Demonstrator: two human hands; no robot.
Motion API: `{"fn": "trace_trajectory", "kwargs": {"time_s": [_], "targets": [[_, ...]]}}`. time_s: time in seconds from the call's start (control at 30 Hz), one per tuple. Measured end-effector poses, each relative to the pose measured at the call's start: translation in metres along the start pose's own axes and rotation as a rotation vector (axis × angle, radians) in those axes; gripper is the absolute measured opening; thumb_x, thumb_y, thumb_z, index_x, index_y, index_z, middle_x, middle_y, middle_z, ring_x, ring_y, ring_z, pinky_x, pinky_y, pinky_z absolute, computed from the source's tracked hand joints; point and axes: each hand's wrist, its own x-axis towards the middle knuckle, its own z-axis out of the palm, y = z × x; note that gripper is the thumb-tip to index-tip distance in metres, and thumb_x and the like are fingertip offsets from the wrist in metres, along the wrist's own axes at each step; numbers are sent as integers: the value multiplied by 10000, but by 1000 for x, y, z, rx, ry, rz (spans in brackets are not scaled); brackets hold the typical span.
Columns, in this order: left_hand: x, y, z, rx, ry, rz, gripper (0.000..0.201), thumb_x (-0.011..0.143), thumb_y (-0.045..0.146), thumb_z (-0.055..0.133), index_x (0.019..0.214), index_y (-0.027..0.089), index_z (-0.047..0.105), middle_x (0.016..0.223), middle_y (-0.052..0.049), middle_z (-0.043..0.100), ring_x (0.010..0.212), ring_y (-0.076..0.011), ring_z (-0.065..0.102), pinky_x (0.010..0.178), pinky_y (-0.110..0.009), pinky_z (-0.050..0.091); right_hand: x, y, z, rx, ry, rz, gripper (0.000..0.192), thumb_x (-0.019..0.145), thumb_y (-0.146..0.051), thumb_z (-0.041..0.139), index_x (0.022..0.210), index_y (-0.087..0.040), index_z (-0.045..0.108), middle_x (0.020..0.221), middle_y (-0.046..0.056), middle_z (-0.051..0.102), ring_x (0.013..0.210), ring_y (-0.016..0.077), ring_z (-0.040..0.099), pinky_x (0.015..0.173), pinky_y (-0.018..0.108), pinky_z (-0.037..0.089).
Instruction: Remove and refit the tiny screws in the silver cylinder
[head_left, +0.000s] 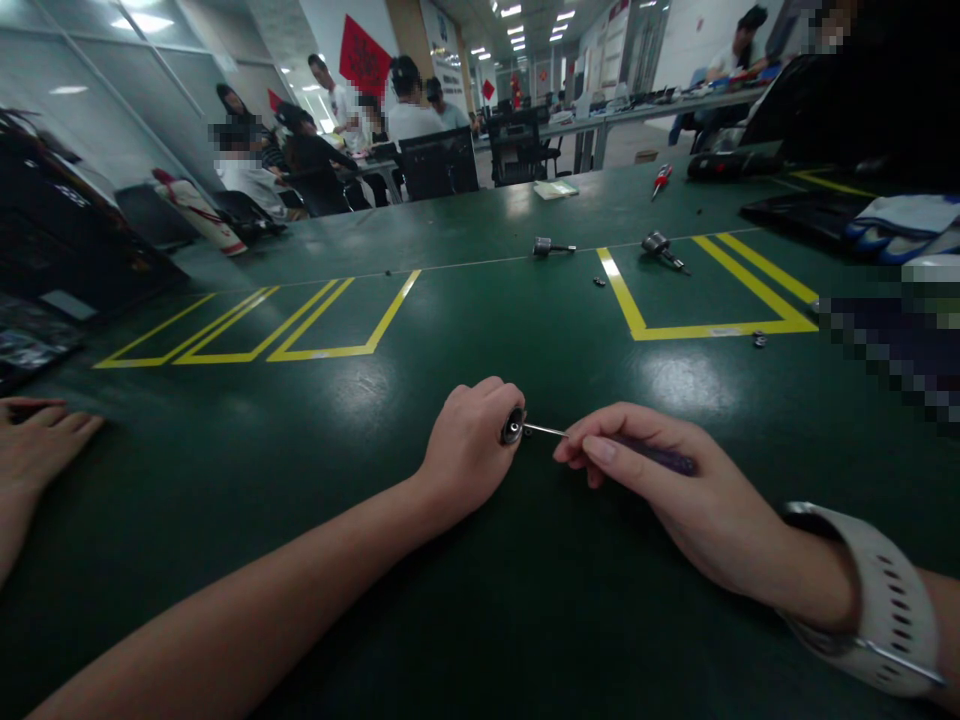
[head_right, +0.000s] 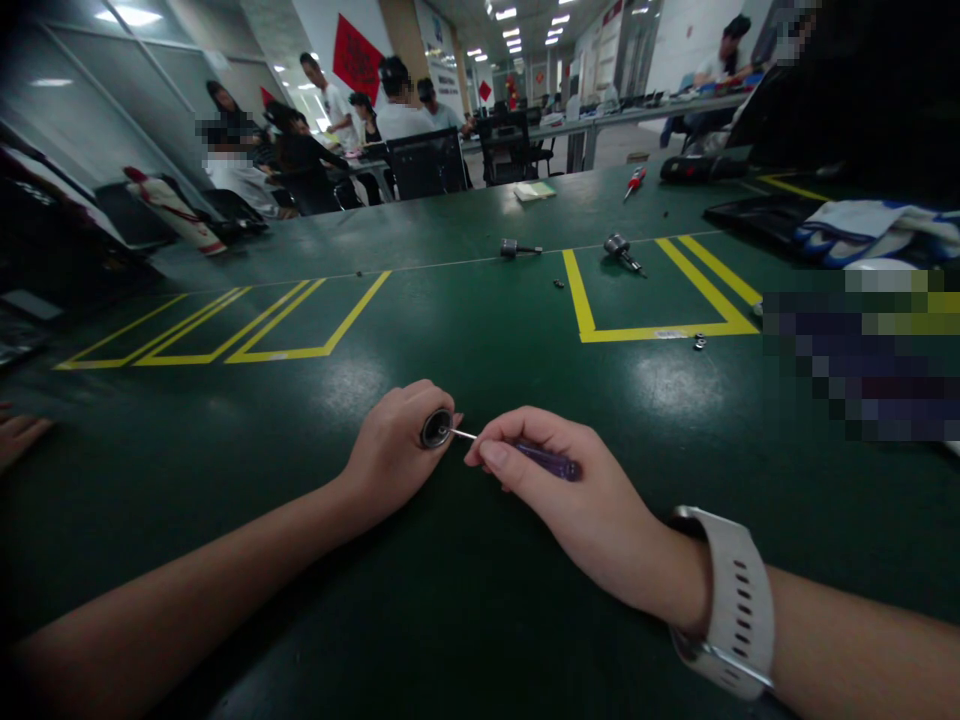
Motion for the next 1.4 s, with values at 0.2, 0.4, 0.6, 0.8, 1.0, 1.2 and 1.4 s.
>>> {"fn": "trace_trajectory", "kwargs": {"time_s": [0.2, 0.4, 0.6, 0.8, 1.0, 1.2, 1.4], "targets": [[-1, 3, -2, 47, -20, -12, 81, 810, 137, 507, 745, 179, 530, 724, -1, 550, 646, -149, 487, 602, -279, 353, -1, -1, 0, -118, 30, 20, 159, 873, -347, 547, 884, -234, 657, 888, -4, 663, 812, 138, 590, 712, 267, 445], [-1, 2, -1, 44, -10, -5, 82, 806, 129, 508, 745, 182, 523, 720, 3, 541, 643, -148, 482, 602, -280, 351, -2, 6, -2, -63, 79, 8, 156, 874, -357, 547, 855, -242, 650, 858, -12, 660, 837, 147, 593, 734, 278, 451], [-1, 2, -1, 46, -21, -6, 85, 808, 131, 503, 742, 179, 527, 719, 1, 543, 635, -147, 478, 602, -283, 351, -4, 7, -3, -59, 86, -57, 143, 872, -345, 551, 861, -241, 649, 847, -7, 654, 818, 158, 595, 712, 293, 451], [-1, 2, -1, 57, -25, -12, 83, 807, 128, 498, 749, 180, 525, 718, 0, 541, 635, -150, 477, 602, -284, 353, -4, 2, -1, -87, 42, -24, 151, 873, -333, 546, 842, -229, 651, 830, -6, 652, 798, 150, 590, 701, 281, 449], [-1, 1, -1, 35, -22, -21, 85, 801, 122, 501, 743, 180, 523, 721, -1, 543, 641, -150, 483, 593, -282, 353, -3, 3, -1, -107, 118, -4, 165, 861, -345, 554, 807, -222, 649, 797, 0, 647, 785, 169, 594, 698, 306, 447], [0, -2, 2, -76, 49, -68, 84, 788, 139, 535, 723, 184, 506, 692, 18, 523, 627, -134, 487, 566, -266, 348, -2, 6, -1, -145, 218, -44, 162, 853, -359, 556, 822, -224, 641, 811, 12, 645, 805, 191, 598, 695, 322, 460], [2, -4, 2, -188, 176, -212, 137, 744, 214, 613, 772, 184, 483, 735, 19, 525, 654, -129, 493, 571, -258, 375, 5, -1, 0, -403, 301, 8, 195, 857, -336, 523, 984, -217, 613, 1007, 51, 643, 911, 218, 599, 755, 364, 491]]}}
